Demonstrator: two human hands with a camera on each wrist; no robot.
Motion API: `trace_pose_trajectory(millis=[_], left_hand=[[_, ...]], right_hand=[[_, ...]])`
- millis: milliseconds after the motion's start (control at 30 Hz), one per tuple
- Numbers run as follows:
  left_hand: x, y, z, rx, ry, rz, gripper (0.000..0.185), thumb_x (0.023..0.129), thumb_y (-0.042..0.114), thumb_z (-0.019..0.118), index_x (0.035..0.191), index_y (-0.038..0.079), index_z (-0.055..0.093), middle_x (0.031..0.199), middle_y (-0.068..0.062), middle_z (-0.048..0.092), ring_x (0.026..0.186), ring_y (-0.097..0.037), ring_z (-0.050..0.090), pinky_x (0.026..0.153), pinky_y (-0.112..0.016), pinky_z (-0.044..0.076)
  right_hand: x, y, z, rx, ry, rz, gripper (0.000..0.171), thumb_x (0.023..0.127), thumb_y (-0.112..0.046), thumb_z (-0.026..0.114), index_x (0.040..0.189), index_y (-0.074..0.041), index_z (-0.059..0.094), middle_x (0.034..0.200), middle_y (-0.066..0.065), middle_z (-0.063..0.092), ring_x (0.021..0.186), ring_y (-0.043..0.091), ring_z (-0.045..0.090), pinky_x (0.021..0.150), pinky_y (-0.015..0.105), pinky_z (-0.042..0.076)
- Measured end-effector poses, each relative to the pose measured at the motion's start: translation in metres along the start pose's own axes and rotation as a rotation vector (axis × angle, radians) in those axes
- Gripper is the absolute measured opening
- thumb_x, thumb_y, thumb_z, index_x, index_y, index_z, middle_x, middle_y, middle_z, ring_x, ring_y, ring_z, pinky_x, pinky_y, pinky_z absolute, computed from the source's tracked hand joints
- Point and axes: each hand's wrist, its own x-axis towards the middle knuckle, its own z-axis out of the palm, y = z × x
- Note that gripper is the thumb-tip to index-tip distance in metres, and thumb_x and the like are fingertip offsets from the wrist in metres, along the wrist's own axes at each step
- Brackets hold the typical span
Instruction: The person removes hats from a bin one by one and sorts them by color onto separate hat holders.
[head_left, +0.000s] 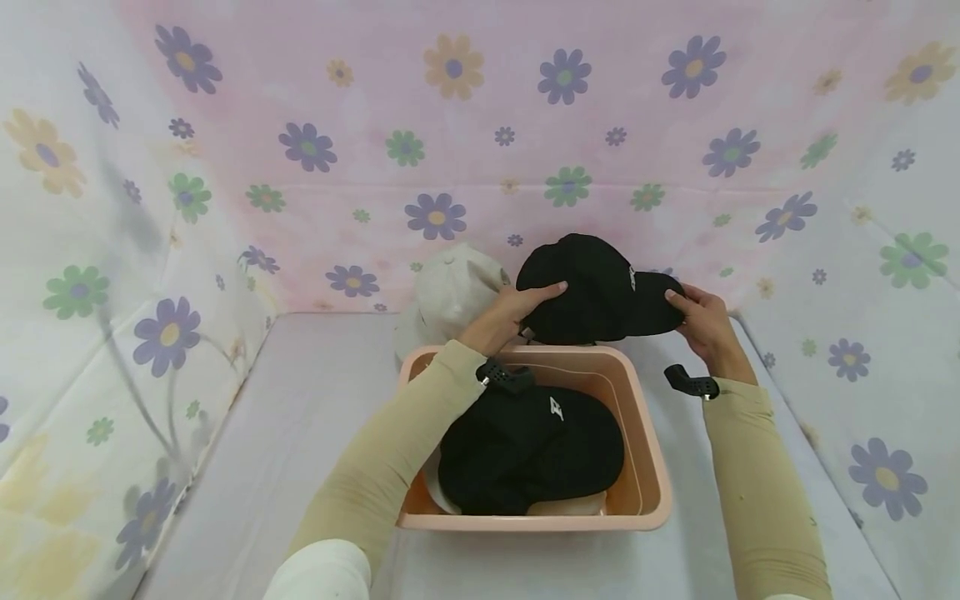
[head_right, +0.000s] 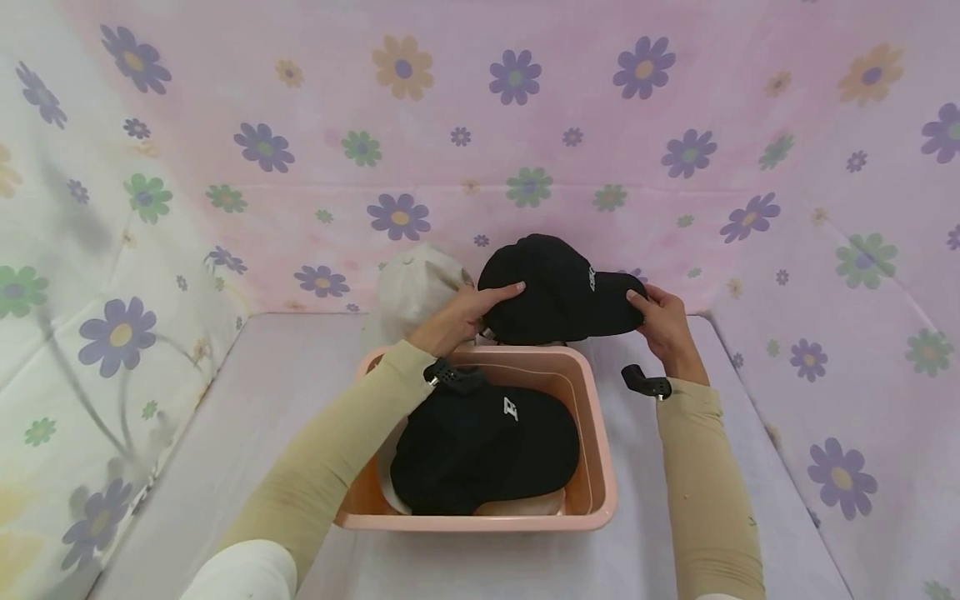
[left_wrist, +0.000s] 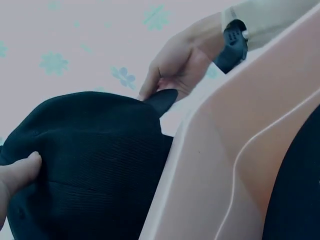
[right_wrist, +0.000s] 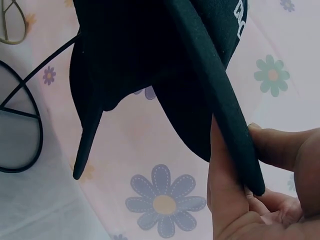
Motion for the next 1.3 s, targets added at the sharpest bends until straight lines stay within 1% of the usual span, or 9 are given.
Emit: trace_pose_trajectory(millis=[167, 267, 367, 467, 633, 833, 967, 1167, 1300], left_hand=[[-0.003, -0.003, 0.004, -0.04, 0.0, 0.027, 0.114, 0.087, 0.04, 0.081, 0.164, 0.008, 0.003, 0.168, -0.016, 0.015, 0.152, -0.035, 0.026, 0.123, -0.048, 0.029], [-0.005, -0.006, 0.009, -0.093, 0.052, 0.07, 0.111, 0.086, 0.036, 0.083, 0.164, 0.009, 0.008, 0.165, -0.018, 0.023, 0.147, -0.037, 0.037, 0.118, -0.05, 0.037], [-0.006, -0.008, 0.014, -0.12, 0.133, 0.109, 0.11, 0.084, 0.035, 0.085, 0.163, 0.01, 0.012, 0.162, -0.017, 0.029, 0.14, -0.037, 0.044, 0.112, -0.05, 0.044], [-0.007, -0.009, 0.017, -0.129, 0.191, 0.139, 0.112, 0.083, 0.034, 0.086, 0.164, 0.013, 0.011, 0.163, -0.016, 0.026, 0.14, -0.035, 0.044, 0.11, -0.048, 0.045], [-0.006, -0.012, 0.015, -0.134, 0.177, 0.14, 0.111, 0.082, 0.035, 0.087, 0.162, 0.011, 0.015, 0.161, -0.016, 0.032, 0.14, -0.034, 0.046, 0.112, -0.048, 0.044], [-0.004, -0.013, 0.011, -0.133, 0.125, 0.12, 0.113, 0.081, 0.037, 0.088, 0.161, 0.008, 0.014, 0.16, -0.018, 0.032, 0.141, -0.038, 0.045, 0.115, -0.052, 0.04], [-0.002, -0.013, 0.01, -0.087, 0.142, 0.138, 0.111, 0.081, 0.039, 0.087, 0.161, 0.007, 0.017, 0.158, -0.018, 0.035, 0.138, -0.037, 0.048, 0.111, -0.051, 0.044], [0.0, -0.01, 0.009, -0.02, 0.158, 0.15, 0.11, 0.081, 0.041, 0.087, 0.161, 0.005, 0.02, 0.158, -0.018, 0.038, 0.138, -0.033, 0.049, 0.111, -0.047, 0.046], [0.0, -0.009, 0.007, 0.003, 0.149, 0.149, 0.115, 0.081, 0.042, 0.086, 0.163, 0.006, 0.012, 0.164, -0.017, 0.029, 0.144, -0.032, 0.043, 0.113, -0.046, 0.044]], right_hand=[[-0.001, 0.001, 0.0, 0.03, -0.007, -0.006, 0.069, 0.106, -0.022, 0.055, 0.159, 0.007, 0.021, 0.16, 0.029, 0.027, 0.102, 0.002, 0.058, 0.079, 0.013, 0.054], [-0.002, 0.002, 0.0, 0.048, -0.011, -0.003, 0.069, 0.106, -0.021, 0.055, 0.158, 0.007, 0.021, 0.159, 0.028, 0.028, 0.098, 0.0, 0.059, 0.076, 0.012, 0.054], [-0.002, 0.004, 0.0, 0.049, -0.011, 0.01, 0.069, 0.105, -0.021, 0.056, 0.158, 0.007, 0.022, 0.16, 0.028, 0.027, 0.104, 0.004, 0.059, 0.09, 0.019, 0.055], [-0.003, 0.004, 0.001, 0.007, -0.013, 0.019, 0.07, 0.106, -0.024, 0.055, 0.159, 0.005, 0.02, 0.163, 0.028, 0.024, 0.116, 0.01, 0.056, 0.11, 0.033, 0.045], [-0.004, 0.004, 0.003, 0.0, -0.005, 0.024, 0.069, 0.106, -0.025, 0.054, 0.159, 0.005, 0.02, 0.163, 0.029, 0.023, 0.121, 0.012, 0.054, 0.117, 0.041, 0.035], [-0.006, 0.006, 0.003, 0.009, -0.008, 0.022, 0.07, 0.105, -0.025, 0.056, 0.158, 0.007, 0.023, 0.16, 0.028, 0.029, 0.106, 0.004, 0.057, 0.096, 0.022, 0.053], [-0.007, 0.01, 0.003, 0.011, -0.015, 0.02, 0.07, 0.104, -0.023, 0.058, 0.156, 0.01, 0.025, 0.143, 0.023, 0.046, 0.092, -0.003, 0.061, 0.076, 0.014, 0.055], [-0.005, 0.018, 0.003, -0.018, -0.011, 0.056, 0.069, 0.104, -0.022, 0.059, 0.156, 0.01, 0.027, 0.098, -0.011, 0.058, 0.079, -0.005, 0.065, 0.07, 0.014, 0.055], [-0.003, 0.022, 0.004, -0.061, -0.007, 0.084, 0.069, 0.104, -0.023, 0.058, 0.157, 0.008, 0.026, 0.106, -0.002, 0.06, 0.078, -0.006, 0.064, 0.069, 0.014, 0.055]])
